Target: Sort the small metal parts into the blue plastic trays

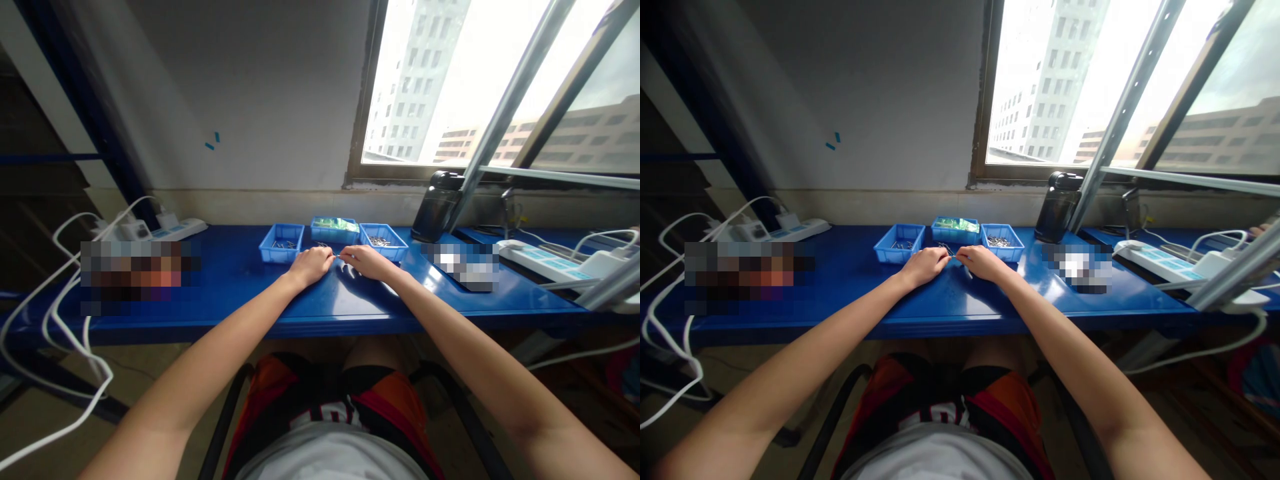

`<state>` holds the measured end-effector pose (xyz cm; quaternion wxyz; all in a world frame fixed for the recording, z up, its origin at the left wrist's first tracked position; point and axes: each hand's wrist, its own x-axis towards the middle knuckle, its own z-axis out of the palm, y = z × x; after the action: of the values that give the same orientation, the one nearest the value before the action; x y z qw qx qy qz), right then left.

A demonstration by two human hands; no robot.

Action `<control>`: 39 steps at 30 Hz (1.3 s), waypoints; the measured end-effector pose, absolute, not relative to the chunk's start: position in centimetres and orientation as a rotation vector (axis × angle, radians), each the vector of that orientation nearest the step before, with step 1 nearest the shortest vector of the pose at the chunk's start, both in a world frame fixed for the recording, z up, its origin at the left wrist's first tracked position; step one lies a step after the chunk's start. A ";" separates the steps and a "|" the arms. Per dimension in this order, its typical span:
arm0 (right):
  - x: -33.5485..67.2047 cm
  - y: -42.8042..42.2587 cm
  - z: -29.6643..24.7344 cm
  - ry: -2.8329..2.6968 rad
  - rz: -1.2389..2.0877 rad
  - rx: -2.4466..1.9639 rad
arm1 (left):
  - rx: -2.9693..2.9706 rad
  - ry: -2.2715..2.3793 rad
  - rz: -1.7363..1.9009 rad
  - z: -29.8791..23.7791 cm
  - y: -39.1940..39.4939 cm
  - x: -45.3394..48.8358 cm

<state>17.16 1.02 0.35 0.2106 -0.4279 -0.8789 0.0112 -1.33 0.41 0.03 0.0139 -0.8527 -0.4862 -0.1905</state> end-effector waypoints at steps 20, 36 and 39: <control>17.2 1.5 0.0 -2.375 0.154 -1.009 | -2.769 -1.144 -0.958 0.0 0.8 -1.5; 17.3 1.3 0.2 -2.365 0.075 -1.129 | -2.656 -1.465 -0.616 -0.1 0.7 -1.5; 17.4 1.3 0.2 -2.374 0.069 -1.135 | -2.663 -1.468 -0.619 -0.1 0.6 -1.5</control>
<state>17.36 1.28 0.21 0.2522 -0.4172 -0.8727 0.0252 -1.45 0.65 -0.08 0.0191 -0.8581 -0.4728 -0.1995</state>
